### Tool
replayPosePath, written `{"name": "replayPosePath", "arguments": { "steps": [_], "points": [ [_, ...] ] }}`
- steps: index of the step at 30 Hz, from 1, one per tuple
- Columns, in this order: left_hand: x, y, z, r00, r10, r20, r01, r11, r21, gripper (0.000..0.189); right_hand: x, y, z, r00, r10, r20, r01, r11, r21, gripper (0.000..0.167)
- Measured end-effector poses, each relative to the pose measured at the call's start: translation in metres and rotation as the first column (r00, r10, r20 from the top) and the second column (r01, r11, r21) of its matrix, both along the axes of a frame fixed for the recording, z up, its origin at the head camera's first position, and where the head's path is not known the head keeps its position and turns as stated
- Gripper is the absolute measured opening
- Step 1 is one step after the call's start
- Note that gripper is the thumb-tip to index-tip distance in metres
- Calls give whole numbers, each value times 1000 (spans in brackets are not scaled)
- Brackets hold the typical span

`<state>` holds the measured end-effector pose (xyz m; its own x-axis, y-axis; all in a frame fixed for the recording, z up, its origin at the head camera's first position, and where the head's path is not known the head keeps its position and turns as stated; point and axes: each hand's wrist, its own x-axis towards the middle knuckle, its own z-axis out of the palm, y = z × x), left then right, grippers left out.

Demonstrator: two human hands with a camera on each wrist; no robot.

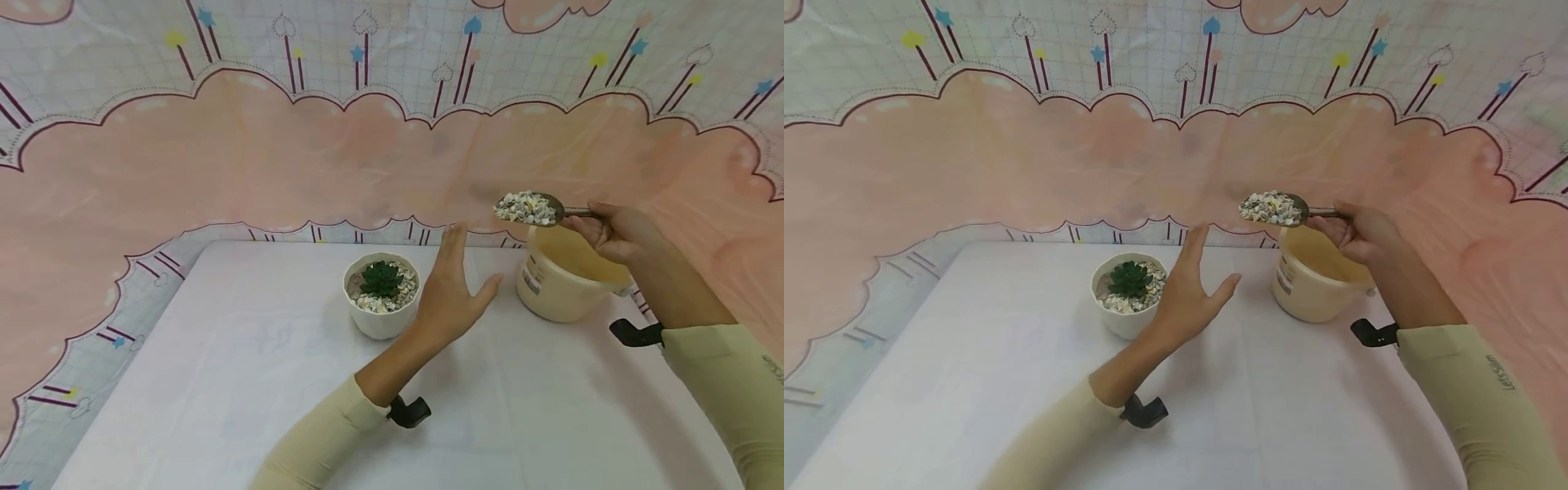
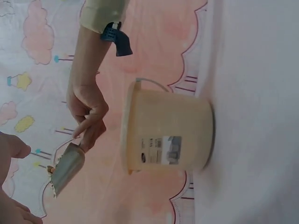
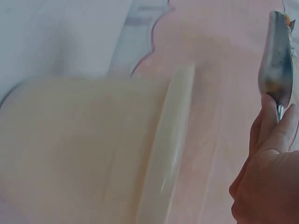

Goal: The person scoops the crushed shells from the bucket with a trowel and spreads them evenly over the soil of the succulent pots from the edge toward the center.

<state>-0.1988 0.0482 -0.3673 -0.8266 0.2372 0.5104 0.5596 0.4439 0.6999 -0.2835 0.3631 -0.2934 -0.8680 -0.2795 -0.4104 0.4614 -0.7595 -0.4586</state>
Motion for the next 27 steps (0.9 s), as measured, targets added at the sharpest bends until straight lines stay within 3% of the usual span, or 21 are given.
{"name": "replayPosePath", "arguments": {
  "steps": [3, 7, 15, 22, 27],
  "points": [
    [7, -20, 0, 999, 42, -20, -41, 999, 19, 90, -5, -25, 3, 999, 36, -18, -36, 999, 8, 36],
    [16, -45, -2, 995, 89, -42, -87, 995, 46, 90, -11, -54, 2, 998, 64, -20, -64, 998, 14, 29],
    [19, -90, -12, 977, 194, -86, -186, 979, 86, 96, -21, -101, -6, 992, 117, -39, -112, 989, 101, 14],
    [21, -115, -30, 968, 252, -3, -252, 967, 41, 100, -32, -126, -21, 987, 149, -57, -137, 974, 178, 25],
    [23, -128, -40, 955, 294, 45, -296, 955, 25, 107, -36, -136, -32, 985, 170, -36, -160, 966, 205, 22]
  ]
}}
